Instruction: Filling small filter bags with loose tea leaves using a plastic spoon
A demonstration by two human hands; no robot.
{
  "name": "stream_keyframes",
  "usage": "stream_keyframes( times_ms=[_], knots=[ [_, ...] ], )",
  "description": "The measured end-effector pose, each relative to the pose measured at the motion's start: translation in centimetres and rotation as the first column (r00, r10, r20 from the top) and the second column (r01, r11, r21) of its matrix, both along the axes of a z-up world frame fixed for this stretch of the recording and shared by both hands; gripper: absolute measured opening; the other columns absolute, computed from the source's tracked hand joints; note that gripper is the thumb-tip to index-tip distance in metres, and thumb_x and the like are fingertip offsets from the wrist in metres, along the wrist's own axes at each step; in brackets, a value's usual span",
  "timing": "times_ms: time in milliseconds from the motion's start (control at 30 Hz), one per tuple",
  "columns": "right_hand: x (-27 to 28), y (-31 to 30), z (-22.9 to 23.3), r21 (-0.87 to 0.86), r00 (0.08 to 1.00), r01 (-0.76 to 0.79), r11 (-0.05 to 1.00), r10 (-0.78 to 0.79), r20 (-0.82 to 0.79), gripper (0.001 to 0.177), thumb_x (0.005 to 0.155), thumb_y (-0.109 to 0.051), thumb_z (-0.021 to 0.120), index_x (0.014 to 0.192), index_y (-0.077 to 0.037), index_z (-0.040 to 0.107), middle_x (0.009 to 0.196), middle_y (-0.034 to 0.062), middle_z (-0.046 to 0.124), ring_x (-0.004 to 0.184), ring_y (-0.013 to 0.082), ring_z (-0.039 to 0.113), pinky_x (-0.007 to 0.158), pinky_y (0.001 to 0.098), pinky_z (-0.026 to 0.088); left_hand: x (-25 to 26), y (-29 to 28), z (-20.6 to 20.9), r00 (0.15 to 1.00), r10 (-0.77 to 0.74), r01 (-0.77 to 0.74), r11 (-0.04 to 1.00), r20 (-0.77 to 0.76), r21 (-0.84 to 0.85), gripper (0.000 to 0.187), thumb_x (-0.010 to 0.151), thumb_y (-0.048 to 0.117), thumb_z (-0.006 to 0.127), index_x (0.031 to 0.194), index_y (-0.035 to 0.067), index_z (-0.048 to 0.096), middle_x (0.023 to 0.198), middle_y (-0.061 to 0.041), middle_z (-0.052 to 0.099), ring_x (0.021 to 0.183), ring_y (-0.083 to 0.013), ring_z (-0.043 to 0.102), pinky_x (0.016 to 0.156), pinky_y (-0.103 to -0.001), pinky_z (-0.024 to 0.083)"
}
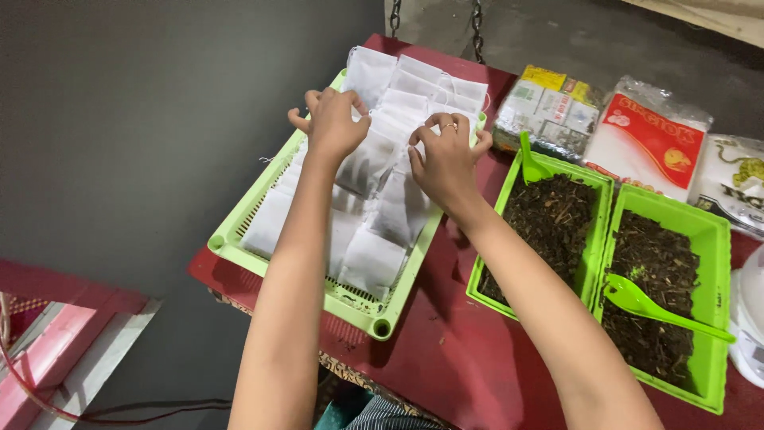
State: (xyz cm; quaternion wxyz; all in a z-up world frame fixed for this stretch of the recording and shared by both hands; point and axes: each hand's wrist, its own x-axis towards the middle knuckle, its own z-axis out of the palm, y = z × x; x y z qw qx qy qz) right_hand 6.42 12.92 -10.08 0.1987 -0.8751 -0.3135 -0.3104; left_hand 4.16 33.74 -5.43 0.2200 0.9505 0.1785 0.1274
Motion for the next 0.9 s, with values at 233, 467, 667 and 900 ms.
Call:
stream_keyframes(
  times_ms=[233, 467, 667, 900],
  knots=[
    [-0.2, -3.9, 0.4, 0.067, 0.988, -0.01, 0.998, -0.001, 0.153, 0.019, 0.077, -0.024, 0.082, 0.082, -0.025, 0.064, 0.105, -0.0019, 0.057, 0.112, 0.0259, 0.052, 0.088, 0.0533, 0.027, 0.4, -4.3, 1.2, 0.992, -0.099, 0.101, 0.995, 0.08, -0.017, 0.013, 0.092, 0.03, 0.062, 0.097, 0.02, 0.069, 0.11, -0.008, 0.057, 0.128, -0.0321, 0.037, 0.104, -0.075, 0.016],
    [-1.6, -12.8, 2.8, -0.013, 0.982, 0.168, 0.986, -0.168, -0.09, 0.01, 0.089, -0.032, 0.075, 0.092, -0.027, 0.067, 0.118, -0.0011, 0.059, 0.125, 0.0284, 0.047, 0.094, 0.0577, 0.028, 1.3, -13.3, 4.2, 0.928, -0.327, 0.34, 0.939, 0.178, -0.047, 0.009, 0.087, 0.031, 0.071, 0.092, 0.023, 0.071, 0.109, -0.005, 0.058, 0.124, -0.0343, 0.041, 0.088, -0.078, 0.035],
    [-2.6, -23.5, 3.9, 0.019, 0.94, 0.311, 0.95, -0.305, -0.152, 0.006, 0.091, -0.026, 0.073, 0.096, -0.024, 0.072, 0.12, 0.0028, 0.058, 0.124, 0.0321, 0.047, 0.094, 0.0576, 0.028, 4.0, -24.6, 3.8, 0.831, -0.523, 0.542, 0.838, 0.189, -0.068, 0.008, 0.088, 0.033, 0.069, 0.092, 0.026, 0.07, 0.111, -0.005, 0.06, 0.127, -0.0341, 0.041, 0.093, -0.079, 0.03],
    [-5.4, -36.3, 4.0, 0.009, 0.85, 0.52, 0.854, -0.516, -0.105, 0.007, 0.09, -0.024, 0.073, 0.096, -0.026, 0.071, 0.121, 0.0022, 0.056, 0.124, 0.0304, 0.045, 0.091, 0.0557, 0.028, 1.4, -37.7, 4.8, 0.637, -0.729, 0.766, 0.634, 0.252, -0.105, 0.006, 0.085, 0.027, 0.069, 0.088, 0.024, 0.073, 0.099, -0.01, 0.063, 0.116, -0.0399, 0.053, 0.088, -0.065, 0.048]
  ],
)
